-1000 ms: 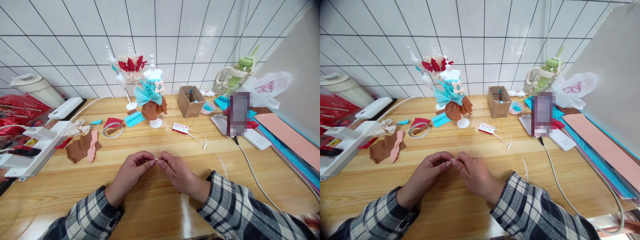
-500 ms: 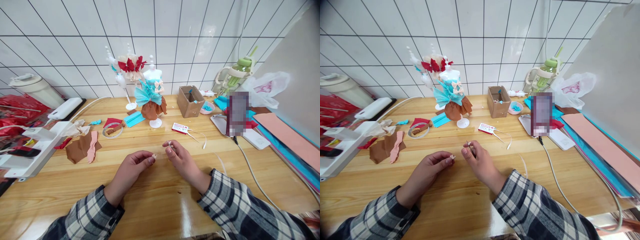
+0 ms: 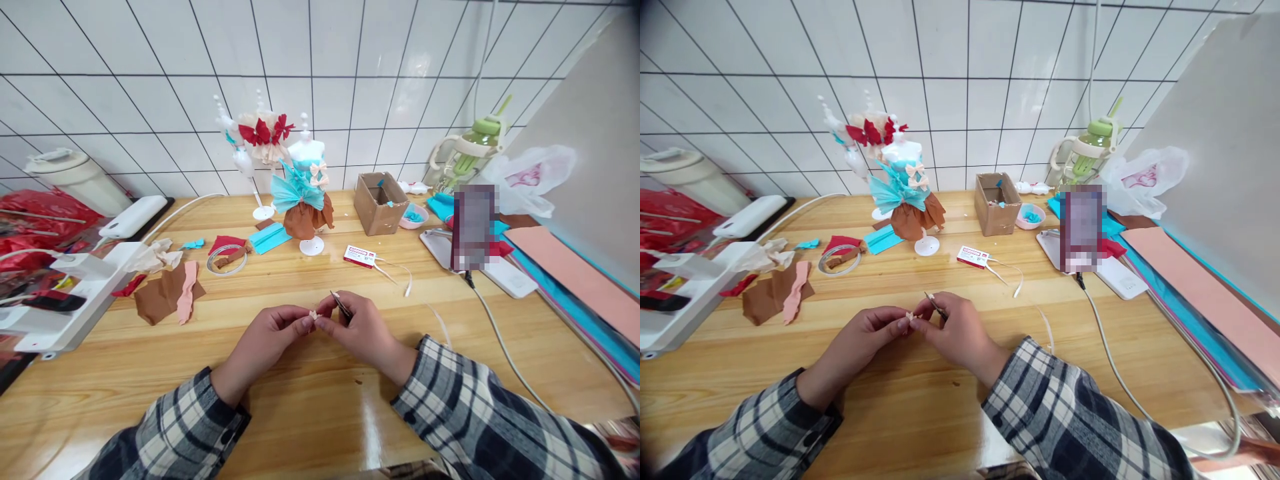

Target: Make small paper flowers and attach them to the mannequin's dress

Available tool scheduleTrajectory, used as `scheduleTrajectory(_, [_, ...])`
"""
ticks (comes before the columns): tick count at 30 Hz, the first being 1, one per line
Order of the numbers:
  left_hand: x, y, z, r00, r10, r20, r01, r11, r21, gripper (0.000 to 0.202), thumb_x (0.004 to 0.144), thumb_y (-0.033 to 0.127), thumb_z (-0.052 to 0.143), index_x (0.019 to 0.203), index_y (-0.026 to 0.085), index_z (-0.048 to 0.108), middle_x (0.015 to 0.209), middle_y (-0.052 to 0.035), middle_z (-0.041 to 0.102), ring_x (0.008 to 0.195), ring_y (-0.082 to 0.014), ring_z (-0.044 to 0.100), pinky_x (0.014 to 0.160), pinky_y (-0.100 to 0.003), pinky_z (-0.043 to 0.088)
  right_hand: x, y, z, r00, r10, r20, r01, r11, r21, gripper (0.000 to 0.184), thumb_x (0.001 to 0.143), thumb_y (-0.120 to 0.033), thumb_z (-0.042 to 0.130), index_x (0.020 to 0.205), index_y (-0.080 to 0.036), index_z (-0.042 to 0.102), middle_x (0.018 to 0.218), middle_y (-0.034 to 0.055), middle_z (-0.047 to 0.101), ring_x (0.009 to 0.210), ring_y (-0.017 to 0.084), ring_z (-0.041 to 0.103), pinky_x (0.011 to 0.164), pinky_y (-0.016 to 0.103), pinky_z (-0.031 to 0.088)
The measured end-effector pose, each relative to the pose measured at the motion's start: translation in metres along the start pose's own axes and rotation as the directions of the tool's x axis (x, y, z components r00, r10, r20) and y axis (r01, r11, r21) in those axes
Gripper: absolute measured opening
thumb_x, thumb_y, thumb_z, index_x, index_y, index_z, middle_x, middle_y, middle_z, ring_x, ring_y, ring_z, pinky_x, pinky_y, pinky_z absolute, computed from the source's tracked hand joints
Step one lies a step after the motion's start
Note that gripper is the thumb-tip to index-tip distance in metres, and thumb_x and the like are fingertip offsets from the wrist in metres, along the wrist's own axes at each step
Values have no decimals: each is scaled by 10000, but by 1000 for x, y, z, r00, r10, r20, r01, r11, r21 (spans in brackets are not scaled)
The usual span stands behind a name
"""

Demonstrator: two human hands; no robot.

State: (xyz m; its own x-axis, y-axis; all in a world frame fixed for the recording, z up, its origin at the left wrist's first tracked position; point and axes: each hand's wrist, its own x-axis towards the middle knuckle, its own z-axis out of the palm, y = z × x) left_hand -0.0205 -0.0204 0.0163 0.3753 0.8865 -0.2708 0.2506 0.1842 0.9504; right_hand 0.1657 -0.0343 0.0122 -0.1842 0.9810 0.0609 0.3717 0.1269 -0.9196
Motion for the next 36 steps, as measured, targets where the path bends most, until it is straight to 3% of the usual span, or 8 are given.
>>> scheduleTrajectory(4, [0, 1, 1, 999, 34, -39, -34, 999, 1, 306, 764, 459, 654, 705, 166, 721, 685, -12, 673, 676, -150, 572, 701, -255, 468, -1, 2, 3, 999, 21, -32, -21, 1000, -8, 109, 766, -289, 647, 773, -181, 658, 657, -27, 598, 528, 75, 414, 501, 209, 341])
scheduleTrajectory(10, [1, -2, 2, 995, -43, -88, 22, 975, -219, 424, 770, 442, 669, 1123, 206, 663, 957, -49, 711, 859, -171, 615, 797, -290, 487, -1, 2, 4, 996, 38, -80, -37, 999, 11, 126, 775, -297, 631, 766, -174, 656, 634, -22, 597, 510, 77, 413, 485, 212, 331])
scheduleTrajectory(17, [0, 1, 1, 1000, -2, -17, 0, 997, -77, 289, 738, 417, 702, 889, 171, 711, 880, -44, 714, 819, -176, 615, 785, -280, 470, 0, 1, 3, 993, 85, -88, -79, 995, 69, 137, 756, -304, 641, 778, -169, 630, 665, -20, 604, 491, 66, 401, 467, 204, 331])
scheduleTrajectory(21, [0, 2, 1, 1000, 12, 1, -12, 1000, 10, 294, 755, 446, 668, 822, 161, 693, 785, -25, 687, 732, -160, 588, 700, -259, 461, -1, 1, 1, 998, 47, -37, -44, 997, 66, 253, 765, -308, 633, 991, -193, 631, 864, -6, 638, 491, 48, 384, 474, 200, 341])
scheduleTrajectory(26, [-2, 1, 2, 999, 31, -41, -32, 999, -37, 280, 743, 434, 684, 829, 168, 699, 804, -25, 698, 755, -164, 600, 733, -266, 473, 1, 4, 2, 995, 97, -2, -96, 989, 113, 160, 764, -329, 650, 803, -174, 658, 701, -11, 638, 556, 80, 465, 517, 211, 364])
scheduleTrajectory(31, [1, -5, 7, 992, 50, -120, -82, 958, -274, 397, 683, 347, 765, 1041, 203, 671, 1031, -55, 706, 936, -193, 631, 877, -329, 486, 3, 6, 9, 962, 275, -1, -234, 823, 517, 275, 741, -417, 670, 837, -169, 596, 705, 0, 653, 450, 61, 437, 404, 200, 328])
scheduleTrajectory(33, [2, -6, 10, 991, 64, -116, -94, 956, -277, 361, 672, 331, 775, 996, 196, 690, 1045, -60, 707, 956, -204, 632, 901, -344, 485, 2, 4, 13, 942, 331, 52, -294, 743, 602, 329, 726, -463, 676, 842, -173, 575, 689, -9, 642, 381, 41, 369, 337, 190, 246])
scheduleTrajectory(36, [4, -7, 12, 984, 100, -145, -134, 958, -253, 243, 702, 344, 752, 892, 196, 720, 982, -43, 712, 923, -194, 631, 889, -326, 489, 1, 1, 17, 935, 339, 101, -327, 716, 617, 365, 700, -491, 693, 824, -169, 574, 682, -13, 628, 374, 38, 388, 320, 179, 217])
